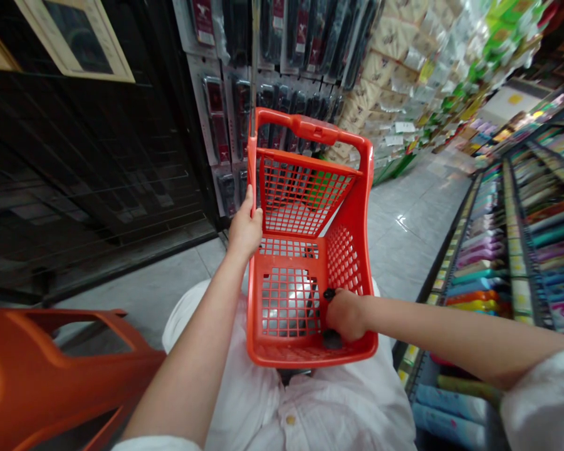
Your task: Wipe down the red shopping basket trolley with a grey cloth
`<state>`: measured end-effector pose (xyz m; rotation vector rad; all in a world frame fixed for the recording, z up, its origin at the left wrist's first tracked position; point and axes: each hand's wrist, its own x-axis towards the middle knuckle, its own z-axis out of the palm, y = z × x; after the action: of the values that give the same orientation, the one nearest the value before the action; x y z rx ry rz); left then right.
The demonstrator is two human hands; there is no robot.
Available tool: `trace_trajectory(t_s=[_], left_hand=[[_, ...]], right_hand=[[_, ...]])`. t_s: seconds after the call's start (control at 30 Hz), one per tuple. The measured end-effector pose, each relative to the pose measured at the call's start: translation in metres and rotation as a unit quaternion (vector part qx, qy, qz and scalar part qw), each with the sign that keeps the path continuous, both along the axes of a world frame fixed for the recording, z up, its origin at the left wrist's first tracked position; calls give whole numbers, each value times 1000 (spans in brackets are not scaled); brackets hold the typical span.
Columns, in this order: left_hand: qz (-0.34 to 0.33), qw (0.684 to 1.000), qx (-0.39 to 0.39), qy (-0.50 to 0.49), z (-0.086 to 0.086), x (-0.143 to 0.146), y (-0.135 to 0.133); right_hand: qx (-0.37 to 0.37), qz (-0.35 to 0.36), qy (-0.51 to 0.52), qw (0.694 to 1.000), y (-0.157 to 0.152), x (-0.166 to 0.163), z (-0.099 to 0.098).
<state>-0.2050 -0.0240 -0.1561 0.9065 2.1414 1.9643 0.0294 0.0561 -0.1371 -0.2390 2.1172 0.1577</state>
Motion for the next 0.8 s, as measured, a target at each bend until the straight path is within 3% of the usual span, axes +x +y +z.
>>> trace_trajectory(t_s=[0.1, 0.17, 0.23, 0.3, 0.43, 0.5, 0.53, 0.6, 0.67, 0.73, 0.8], left_hand=[[0, 1000, 2, 1, 0, 0, 1], [1, 1000, -1, 3, 0, 0, 1], [4, 1000, -4, 4, 1, 0, 1], [6, 1000, -8, 2, 2, 0, 1], [12, 1000, -18, 5, 3, 0, 1], [12, 1000, -18, 10, 3, 1, 0], [11, 1000, -16, 13, 4, 2, 0], [10, 1000, -13, 18, 5, 3, -1], [9, 1000, -16, 19, 5, 3, -1], [10, 1000, -20, 14, 5, 3, -2], [11, 1000, -18, 8, 4, 2, -2]], right_hand=[[-3, -16, -19, 1000, -2, -2, 30], [35, -42, 6, 998, 5, -11, 47], [81, -56, 93, 991, 18, -24, 55], [99, -45, 207, 972, 34, -39, 49], [10, 13, 338, 941, 63, -75, 7], [-24, -19, 346, 938, 67, -92, -22], [-24, -73, 338, 938, 65, -99, -37], [3, -256, 303, 918, 51, -106, -65], [23, -438, 257, 861, 26, -105, -90], [15, -482, 254, 839, -4, -99, -109], [-57, -448, 298, 841, -26, -92, -121]])
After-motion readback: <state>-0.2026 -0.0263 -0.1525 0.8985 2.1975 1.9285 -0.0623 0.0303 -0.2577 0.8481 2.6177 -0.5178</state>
